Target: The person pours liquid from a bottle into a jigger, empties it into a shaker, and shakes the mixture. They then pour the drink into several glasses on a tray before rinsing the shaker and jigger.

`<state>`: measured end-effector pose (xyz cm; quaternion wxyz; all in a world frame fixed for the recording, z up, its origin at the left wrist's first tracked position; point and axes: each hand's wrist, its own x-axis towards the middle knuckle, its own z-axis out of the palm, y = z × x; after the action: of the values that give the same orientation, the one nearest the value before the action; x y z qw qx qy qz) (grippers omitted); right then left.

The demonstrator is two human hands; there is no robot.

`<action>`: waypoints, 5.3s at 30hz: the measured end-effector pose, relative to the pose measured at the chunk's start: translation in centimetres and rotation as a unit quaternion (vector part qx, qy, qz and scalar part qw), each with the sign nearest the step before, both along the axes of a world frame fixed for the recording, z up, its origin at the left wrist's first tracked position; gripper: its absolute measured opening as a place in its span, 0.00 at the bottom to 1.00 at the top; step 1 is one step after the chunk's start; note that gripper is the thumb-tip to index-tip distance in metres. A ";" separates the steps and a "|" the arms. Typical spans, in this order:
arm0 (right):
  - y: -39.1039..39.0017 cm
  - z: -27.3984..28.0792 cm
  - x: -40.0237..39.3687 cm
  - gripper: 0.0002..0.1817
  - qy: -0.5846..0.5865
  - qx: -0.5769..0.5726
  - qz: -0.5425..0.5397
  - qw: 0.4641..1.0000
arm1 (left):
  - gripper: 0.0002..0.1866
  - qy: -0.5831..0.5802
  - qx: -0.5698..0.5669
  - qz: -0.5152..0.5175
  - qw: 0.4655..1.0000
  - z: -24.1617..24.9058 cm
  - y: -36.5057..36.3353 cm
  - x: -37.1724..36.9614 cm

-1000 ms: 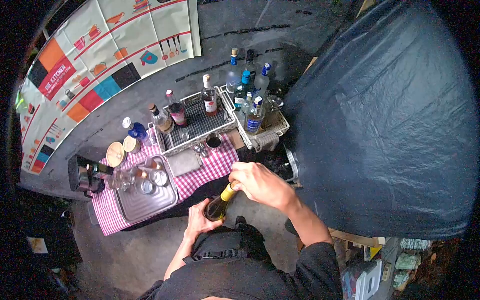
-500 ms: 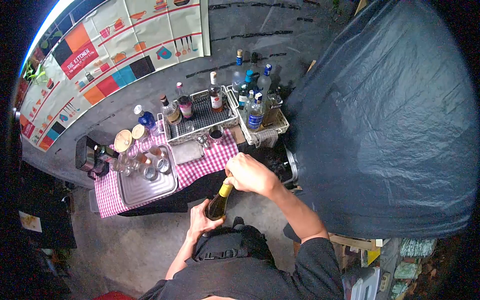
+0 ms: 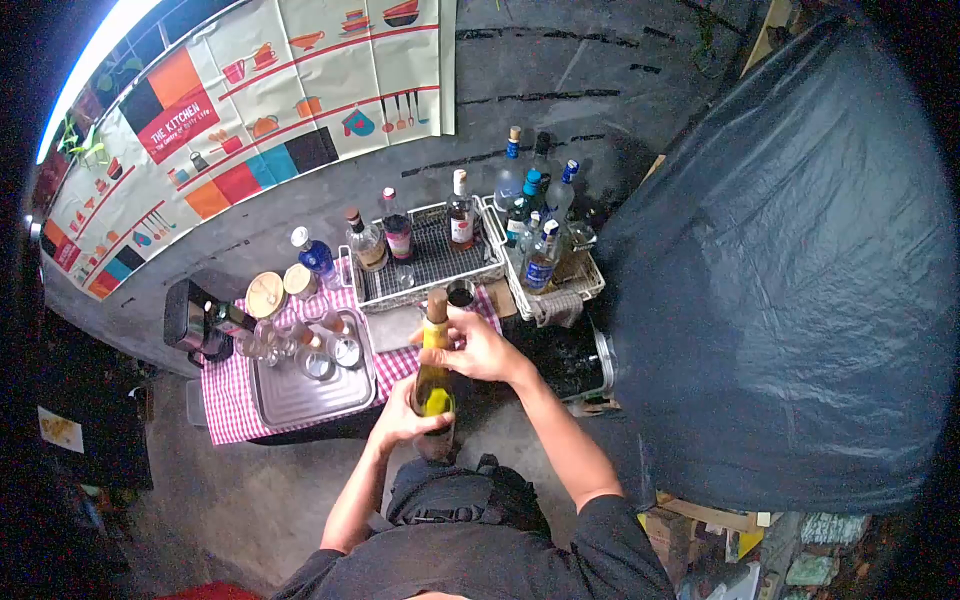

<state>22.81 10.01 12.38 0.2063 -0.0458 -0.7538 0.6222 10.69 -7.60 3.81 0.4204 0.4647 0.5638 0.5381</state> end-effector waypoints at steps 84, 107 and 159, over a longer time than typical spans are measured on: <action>22.9 -8.0 -21.1 0.40 -0.071 0.057 -0.273 0.958 | 0.31 0.575 -0.027 0.181 0.797 1.6 31.0 -22.2; 12.5 -18.1 0.4 0.24 -0.254 -0.064 -0.350 0.899 | 0.09 0.236 -0.177 0.309 0.904 -16.3 15.3 -8.9; 9.6 -10.1 -4.4 0.39 -0.228 0.166 -0.151 0.948 | 0.45 0.124 0.012 0.158 0.979 -12.2 14.3 -5.0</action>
<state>18.37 19.59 2.25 0.1252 -0.2647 -0.8575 0.4231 5.66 6.73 -8.35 0.2506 0.4380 0.6715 0.5427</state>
